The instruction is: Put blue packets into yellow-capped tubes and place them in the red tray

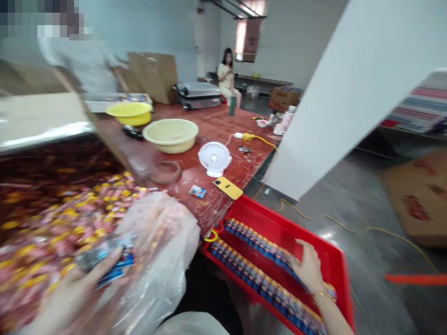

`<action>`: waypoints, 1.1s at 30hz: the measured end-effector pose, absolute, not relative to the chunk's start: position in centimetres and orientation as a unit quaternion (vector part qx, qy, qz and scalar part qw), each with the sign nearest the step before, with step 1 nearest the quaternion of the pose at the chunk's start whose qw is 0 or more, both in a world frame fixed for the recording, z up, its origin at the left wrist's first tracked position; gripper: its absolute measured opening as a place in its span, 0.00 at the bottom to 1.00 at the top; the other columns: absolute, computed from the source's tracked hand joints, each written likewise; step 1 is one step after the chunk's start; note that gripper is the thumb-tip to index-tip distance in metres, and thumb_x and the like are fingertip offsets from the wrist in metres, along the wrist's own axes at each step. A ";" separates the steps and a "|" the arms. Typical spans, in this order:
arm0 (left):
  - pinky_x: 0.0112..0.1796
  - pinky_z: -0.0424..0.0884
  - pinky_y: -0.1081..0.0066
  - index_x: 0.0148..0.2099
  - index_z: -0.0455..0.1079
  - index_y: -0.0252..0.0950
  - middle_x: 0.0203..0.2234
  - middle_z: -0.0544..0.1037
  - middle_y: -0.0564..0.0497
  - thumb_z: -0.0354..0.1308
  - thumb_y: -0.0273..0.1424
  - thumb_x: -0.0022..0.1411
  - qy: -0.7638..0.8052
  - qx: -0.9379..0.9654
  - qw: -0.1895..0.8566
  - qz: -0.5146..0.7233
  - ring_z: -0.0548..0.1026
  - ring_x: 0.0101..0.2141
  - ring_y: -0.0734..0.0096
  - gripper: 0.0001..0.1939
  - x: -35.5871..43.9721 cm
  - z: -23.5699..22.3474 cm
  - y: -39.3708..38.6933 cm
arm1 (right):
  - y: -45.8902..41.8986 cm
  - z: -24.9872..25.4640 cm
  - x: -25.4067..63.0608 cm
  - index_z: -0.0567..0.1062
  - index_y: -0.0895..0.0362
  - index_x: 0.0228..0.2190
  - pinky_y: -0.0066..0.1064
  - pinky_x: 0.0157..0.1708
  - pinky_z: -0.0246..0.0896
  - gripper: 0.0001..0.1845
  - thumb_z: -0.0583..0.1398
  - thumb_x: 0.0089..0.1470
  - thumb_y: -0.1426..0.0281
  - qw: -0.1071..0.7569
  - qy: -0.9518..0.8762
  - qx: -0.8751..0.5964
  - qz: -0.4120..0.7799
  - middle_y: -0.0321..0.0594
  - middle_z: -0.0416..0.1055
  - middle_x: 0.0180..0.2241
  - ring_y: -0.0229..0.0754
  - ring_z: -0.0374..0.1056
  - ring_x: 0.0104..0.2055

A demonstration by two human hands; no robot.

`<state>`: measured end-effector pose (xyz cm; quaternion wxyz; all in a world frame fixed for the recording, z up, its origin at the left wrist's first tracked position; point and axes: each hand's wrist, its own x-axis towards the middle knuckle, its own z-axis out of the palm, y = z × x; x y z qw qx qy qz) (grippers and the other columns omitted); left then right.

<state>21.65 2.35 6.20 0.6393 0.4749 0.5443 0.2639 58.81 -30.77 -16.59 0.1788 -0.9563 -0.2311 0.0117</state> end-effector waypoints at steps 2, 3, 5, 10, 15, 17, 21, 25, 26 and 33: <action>0.24 0.75 0.70 0.28 0.75 0.32 0.22 0.79 0.47 0.73 0.44 0.33 0.530 0.466 0.651 0.279 0.75 0.23 0.64 0.23 20.6 6.3 2.6 | -23.0 -12.8 56.6 0.64 0.56 0.45 0.48 0.53 0.57 0.18 0.55 0.50 0.66 0.321 -0.370 -0.870 -0.059 0.50 0.66 0.46 0.55 0.63 0.52; 0.24 0.74 0.71 0.28 0.76 0.32 0.23 0.79 0.47 0.73 0.44 0.35 0.524 0.459 0.658 0.288 0.76 0.23 0.64 0.22 20.0 6.2 2.7 | -18.8 -10.6 54.8 0.65 0.54 0.42 0.48 0.52 0.58 0.15 0.56 0.51 0.66 0.391 -0.438 -0.806 -0.076 0.48 0.68 0.43 0.53 0.65 0.48; 0.24 0.74 0.71 0.29 0.76 0.32 0.23 0.80 0.47 0.72 0.43 0.38 0.516 0.445 0.662 0.312 0.76 0.24 0.65 0.20 18.8 6.0 2.8 | -10.5 -6.0 50.0 0.67 0.53 0.42 0.44 0.48 0.62 0.12 0.57 0.53 0.70 0.469 -0.545 -0.694 -0.035 0.44 0.68 0.41 0.48 0.66 0.46; 0.25 0.75 0.70 0.30 0.77 0.31 0.24 0.80 0.45 0.71 0.43 0.41 0.522 0.422 0.649 0.358 0.78 0.29 0.60 0.20 15.6 4.8 2.6 | 6.2 1.1 37.3 0.71 0.53 0.35 0.38 0.46 0.63 0.07 0.53 0.59 0.72 0.460 -0.694 -0.535 0.140 0.37 0.71 0.36 0.42 0.67 0.42; 0.26 0.74 0.70 0.31 0.77 0.30 0.25 0.81 0.43 0.70 0.44 0.42 0.536 0.383 0.639 0.397 0.78 0.27 0.61 0.21 13.3 3.9 3.4 | 16.1 -0.4 30.5 0.72 0.60 0.33 0.35 0.37 0.66 0.09 0.58 0.58 0.66 0.402 -0.722 -0.521 0.212 0.36 0.71 0.32 0.37 0.68 0.34; 0.27 0.73 0.71 0.30 0.77 0.30 0.24 0.80 0.43 0.69 0.45 0.43 0.527 0.381 0.643 0.405 0.78 0.26 0.62 0.21 12.7 3.6 3.8 | 17.4 -1.4 29.7 0.71 0.60 0.35 0.32 0.33 0.66 0.11 0.59 0.57 0.64 0.396 -0.720 -0.517 0.238 0.35 0.69 0.30 0.36 0.67 0.30; 0.26 0.73 0.70 0.31 0.76 0.31 0.23 0.80 0.45 0.70 0.43 0.42 0.520 0.380 0.647 0.408 0.77 0.26 0.63 0.20 12.2 2.9 4.6 | 15.4 -0.9 30.3 0.65 0.56 0.45 0.32 0.32 0.67 0.15 0.58 0.56 0.67 0.427 -0.704 -0.495 0.278 0.34 0.65 0.31 0.37 0.67 0.31; 0.24 0.72 0.72 0.25 0.73 0.31 0.19 0.76 0.50 0.73 0.40 0.38 0.506 0.381 0.658 0.407 0.74 0.23 0.68 0.18 12.3 2.8 5.1 | 10.9 3.0 31.0 0.57 0.50 0.46 0.31 0.36 0.69 0.19 0.59 0.56 0.65 0.505 -0.649 -0.414 0.391 0.38 0.64 0.39 0.37 0.68 0.36; 0.24 0.73 0.72 0.24 0.71 0.32 0.18 0.75 0.51 0.73 0.39 0.37 0.504 0.378 0.660 0.410 0.73 0.22 0.69 0.19 12.4 2.9 5.2 | 10.0 4.1 31.0 0.57 0.49 0.46 0.32 0.37 0.69 0.20 0.60 0.56 0.65 0.516 -0.637 -0.394 0.415 0.38 0.64 0.40 0.37 0.68 0.37; 0.24 0.75 0.69 0.21 0.68 0.33 0.15 0.69 0.57 0.74 0.37 0.35 0.501 0.359 0.652 0.441 0.69 0.18 0.73 0.19 12.6 3.3 5.4 | 8.4 6.5 30.4 0.63 0.51 0.41 0.30 0.34 0.65 0.12 0.59 0.57 0.65 0.462 -0.674 -0.394 0.421 0.35 0.65 0.32 0.37 0.66 0.33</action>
